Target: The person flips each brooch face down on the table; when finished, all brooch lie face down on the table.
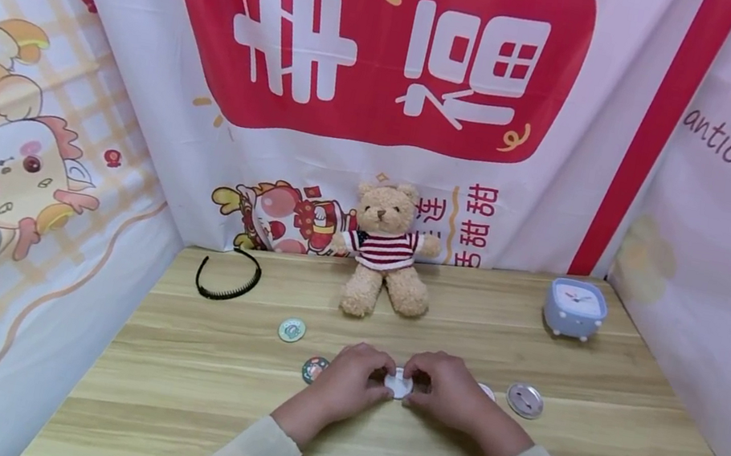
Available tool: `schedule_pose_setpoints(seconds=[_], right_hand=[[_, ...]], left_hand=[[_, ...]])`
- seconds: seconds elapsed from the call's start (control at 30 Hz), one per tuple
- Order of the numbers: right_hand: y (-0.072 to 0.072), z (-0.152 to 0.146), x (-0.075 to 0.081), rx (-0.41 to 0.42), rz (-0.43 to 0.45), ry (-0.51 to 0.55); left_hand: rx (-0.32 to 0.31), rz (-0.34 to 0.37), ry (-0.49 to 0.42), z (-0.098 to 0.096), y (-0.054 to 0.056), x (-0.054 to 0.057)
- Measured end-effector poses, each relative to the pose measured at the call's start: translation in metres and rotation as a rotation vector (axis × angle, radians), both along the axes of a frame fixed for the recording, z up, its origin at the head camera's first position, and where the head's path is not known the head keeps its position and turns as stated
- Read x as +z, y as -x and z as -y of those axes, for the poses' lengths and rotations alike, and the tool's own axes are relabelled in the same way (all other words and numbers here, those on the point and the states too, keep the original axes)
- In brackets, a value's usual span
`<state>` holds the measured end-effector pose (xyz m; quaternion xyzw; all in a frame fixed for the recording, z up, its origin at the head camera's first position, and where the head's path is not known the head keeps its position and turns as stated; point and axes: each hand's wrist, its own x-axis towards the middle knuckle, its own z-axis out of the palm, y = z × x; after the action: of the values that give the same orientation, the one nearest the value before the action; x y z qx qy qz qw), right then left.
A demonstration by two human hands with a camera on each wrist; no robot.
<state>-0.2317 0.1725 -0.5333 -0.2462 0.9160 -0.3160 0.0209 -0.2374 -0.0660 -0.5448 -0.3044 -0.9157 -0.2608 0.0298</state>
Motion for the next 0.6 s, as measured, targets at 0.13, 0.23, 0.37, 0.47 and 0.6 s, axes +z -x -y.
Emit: schedule_pose_setpoints(seconds=[0.13, 0.23, 0.37, 0.47, 0.6], right_hand=[[-0.0002, -0.0005, -0.0021, 0.051, -0.047, 0.004], [0.0003, -0.0010, -0.0027, 0.076, -0.069, -0.004], [0.0009, -0.0025, -0.0018, 0.099, -0.066, -0.012], [0.0016, -0.0038, -0.0006, 0.107, -0.044, -0.007], [0.0038, -0.0056, -0.0011, 0.112, -0.028, -0.005]], left_hand=[[-0.016, 0.005, 0.013, 0.0012, -0.0005, -0.0006], [-0.023, 0.007, 0.020, 0.0020, -0.0007, -0.0004], [-0.028, 0.014, 0.019, 0.0024, -0.0005, -0.0002], [-0.028, 0.031, 0.009, 0.0030, -0.0001, -0.0001], [-0.027, 0.055, -0.004, 0.0042, 0.0011, 0.0004]])
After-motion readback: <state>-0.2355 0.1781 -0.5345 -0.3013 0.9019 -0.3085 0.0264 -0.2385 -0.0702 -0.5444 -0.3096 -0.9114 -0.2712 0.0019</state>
